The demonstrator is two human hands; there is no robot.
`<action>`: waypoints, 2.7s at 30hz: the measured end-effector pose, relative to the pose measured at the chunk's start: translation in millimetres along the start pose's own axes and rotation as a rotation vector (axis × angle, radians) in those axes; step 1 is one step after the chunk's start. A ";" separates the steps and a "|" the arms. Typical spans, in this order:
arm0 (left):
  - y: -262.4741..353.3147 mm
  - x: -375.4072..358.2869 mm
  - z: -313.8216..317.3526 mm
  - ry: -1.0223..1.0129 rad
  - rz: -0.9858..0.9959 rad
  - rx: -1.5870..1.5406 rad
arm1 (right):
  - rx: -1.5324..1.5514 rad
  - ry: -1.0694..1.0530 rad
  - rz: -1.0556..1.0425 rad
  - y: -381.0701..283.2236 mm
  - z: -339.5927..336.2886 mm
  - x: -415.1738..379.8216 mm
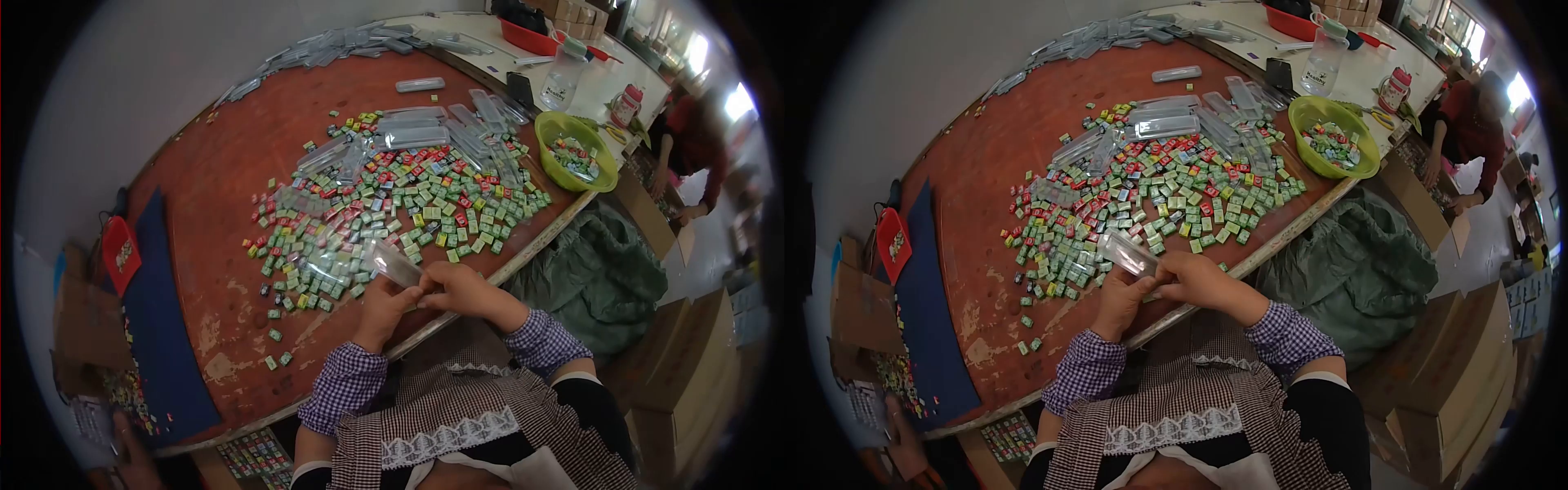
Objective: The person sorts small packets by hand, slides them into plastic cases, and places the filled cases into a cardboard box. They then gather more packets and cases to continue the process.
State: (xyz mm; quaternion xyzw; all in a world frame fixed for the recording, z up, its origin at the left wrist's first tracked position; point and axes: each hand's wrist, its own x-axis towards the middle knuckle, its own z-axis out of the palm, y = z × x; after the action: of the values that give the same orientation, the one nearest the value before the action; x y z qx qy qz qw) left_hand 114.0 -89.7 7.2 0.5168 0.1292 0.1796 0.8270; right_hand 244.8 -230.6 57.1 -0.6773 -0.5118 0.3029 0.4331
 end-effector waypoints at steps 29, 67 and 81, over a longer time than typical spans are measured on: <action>7.6 -8.3 -26.7 0.141 -0.041 -0.109 | -0.752 0.600 0.484 130.3 -185.4 102.4; -17.0 -45.2 -81.8 0.245 -0.449 0.055 | -0.964 0.943 0.853 196.0 -297.0 199.7; -1.4 -33.5 -61.5 0.299 -0.433 -0.165 | -0.963 0.513 0.023 85.2 -243.1 298.8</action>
State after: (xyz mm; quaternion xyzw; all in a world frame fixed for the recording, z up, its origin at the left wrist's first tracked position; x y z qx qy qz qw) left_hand 59.5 -54.9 -19.7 0.3758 0.3423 0.0828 0.8572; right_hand 576.5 -20.8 97.8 -0.8568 -0.4630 -0.1358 0.1817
